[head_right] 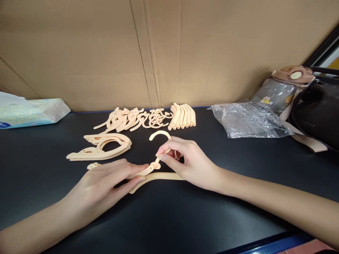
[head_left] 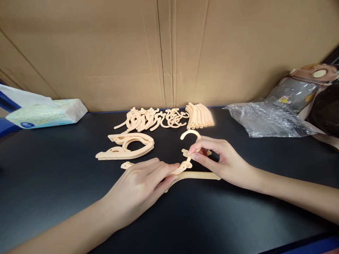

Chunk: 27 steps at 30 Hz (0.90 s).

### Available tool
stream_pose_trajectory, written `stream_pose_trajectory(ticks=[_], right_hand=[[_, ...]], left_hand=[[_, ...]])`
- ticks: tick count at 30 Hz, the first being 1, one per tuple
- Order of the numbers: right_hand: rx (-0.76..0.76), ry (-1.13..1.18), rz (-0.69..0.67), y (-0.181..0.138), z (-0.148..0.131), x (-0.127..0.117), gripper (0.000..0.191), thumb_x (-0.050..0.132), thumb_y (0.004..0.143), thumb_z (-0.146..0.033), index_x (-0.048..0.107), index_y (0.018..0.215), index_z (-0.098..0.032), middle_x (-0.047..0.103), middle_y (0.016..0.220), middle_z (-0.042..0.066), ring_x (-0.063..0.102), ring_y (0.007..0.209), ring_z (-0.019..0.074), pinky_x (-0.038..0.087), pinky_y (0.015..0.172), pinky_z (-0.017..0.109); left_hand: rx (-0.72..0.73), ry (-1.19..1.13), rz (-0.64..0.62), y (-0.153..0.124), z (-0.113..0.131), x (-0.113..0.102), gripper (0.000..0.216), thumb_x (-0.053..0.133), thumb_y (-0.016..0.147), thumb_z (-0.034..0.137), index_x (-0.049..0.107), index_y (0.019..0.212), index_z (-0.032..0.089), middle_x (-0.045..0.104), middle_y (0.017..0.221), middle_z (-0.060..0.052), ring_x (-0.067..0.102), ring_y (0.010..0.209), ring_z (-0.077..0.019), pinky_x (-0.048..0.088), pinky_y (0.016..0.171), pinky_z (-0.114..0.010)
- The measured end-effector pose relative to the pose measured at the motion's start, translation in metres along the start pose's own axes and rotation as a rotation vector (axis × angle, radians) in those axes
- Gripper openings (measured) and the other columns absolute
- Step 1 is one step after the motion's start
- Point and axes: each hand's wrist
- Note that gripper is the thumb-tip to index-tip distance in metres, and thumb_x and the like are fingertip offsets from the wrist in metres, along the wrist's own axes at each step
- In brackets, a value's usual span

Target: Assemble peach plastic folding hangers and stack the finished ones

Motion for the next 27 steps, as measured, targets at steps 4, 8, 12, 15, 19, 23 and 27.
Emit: stream_pose_trajectory(ticks=[4, 8, 12, 15, 19, 23, 27], right_hand=[[0.001, 0.003, 0.001, -0.0004, -0.0003, -0.0001, 0.011, 0.055, 0.091, -0.023, 0.064, 0.088, -0.018, 0.055, 0.076, -0.001, 0.047, 0.065, 0.0095, 0.040, 0.058, 0.022], [-0.002, 0.001, 0.001, -0.0010, -0.0002, -0.0007, 0.011, 0.055, 0.091, -0.024, 0.064, 0.088, -0.018, 0.054, 0.073, -0.001, 0.047, 0.064, 0.0096, 0.041, 0.058, 0.023], [0.000, -0.005, 0.005, -0.0017, 0.0003, -0.0004, 0.010, 0.055, 0.091, -0.024, 0.064, 0.089, -0.019, 0.055, 0.074, -0.001, 0.048, 0.064, 0.0100, 0.042, 0.060, 0.023], [0.002, -0.014, 0.006, -0.0021, 0.0007, 0.0000, 0.011, 0.055, 0.091, -0.024, 0.064, 0.089, -0.018, 0.057, 0.075, -0.001, 0.049, 0.065, 0.0099, 0.042, 0.060, 0.023], [0.014, -0.025, -0.001, -0.0020, 0.0016, 0.0005, 0.011, 0.055, 0.091, -0.025, 0.064, 0.090, -0.018, 0.060, 0.079, 0.001, 0.053, 0.070, 0.0109, 0.042, 0.060, 0.022], [0.022, -0.026, 0.001, -0.0023, 0.0019, 0.0006, 0.011, 0.055, 0.091, -0.025, 0.064, 0.090, -0.018, 0.061, 0.080, 0.001, 0.055, 0.071, 0.0114, 0.043, 0.061, 0.023], [0.027, -0.025, -0.005, -0.0037, 0.0016, 0.0000, 0.011, 0.055, 0.091, -0.025, 0.064, 0.091, -0.019, 0.063, 0.082, 0.002, 0.057, 0.074, 0.0125, 0.044, 0.062, 0.023]], left_hand=[[0.003, 0.018, 0.001, 0.0001, 0.0000, 0.0003, 0.017, 0.049, 0.095, 0.018, 0.061, 0.108, 0.016, 0.060, 0.070, 0.003, 0.053, 0.060, -0.0103, 0.041, 0.054, -0.021], [-0.010, 0.016, -0.006, -0.0005, -0.0005, 0.0022, 0.017, 0.048, 0.096, 0.018, 0.060, 0.109, 0.017, 0.058, 0.068, 0.004, 0.053, 0.059, -0.0101, 0.040, 0.055, -0.021], [-0.009, 0.016, -0.002, -0.0005, -0.0011, 0.0029, 0.017, 0.049, 0.096, 0.018, 0.060, 0.108, 0.018, 0.058, 0.067, 0.004, 0.052, 0.058, -0.0096, 0.040, 0.055, -0.021], [-0.007, 0.019, 0.005, 0.0007, -0.0006, 0.0021, 0.016, 0.049, 0.095, 0.017, 0.060, 0.108, 0.018, 0.058, 0.067, 0.004, 0.052, 0.059, -0.0095, 0.040, 0.055, -0.021], [-0.015, 0.018, -0.007, 0.0023, 0.0009, 0.0011, 0.016, 0.050, 0.095, 0.017, 0.060, 0.107, 0.017, 0.059, 0.070, 0.003, 0.053, 0.060, -0.0098, 0.041, 0.056, -0.021], [-0.013, 0.020, -0.009, 0.0017, 0.0009, 0.0014, 0.017, 0.050, 0.095, 0.016, 0.061, 0.108, 0.016, 0.060, 0.071, 0.003, 0.054, 0.061, -0.0099, 0.041, 0.055, -0.021], [-0.003, 0.023, 0.004, 0.0009, 0.0006, 0.0021, 0.016, 0.050, 0.095, 0.017, 0.061, 0.107, 0.016, 0.059, 0.070, 0.003, 0.054, 0.060, -0.0102, 0.042, 0.055, -0.021]])
Point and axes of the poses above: each hand's wrist, its own y-axis towards the middle knuckle, its own x-axis out of the palm, z = x × y
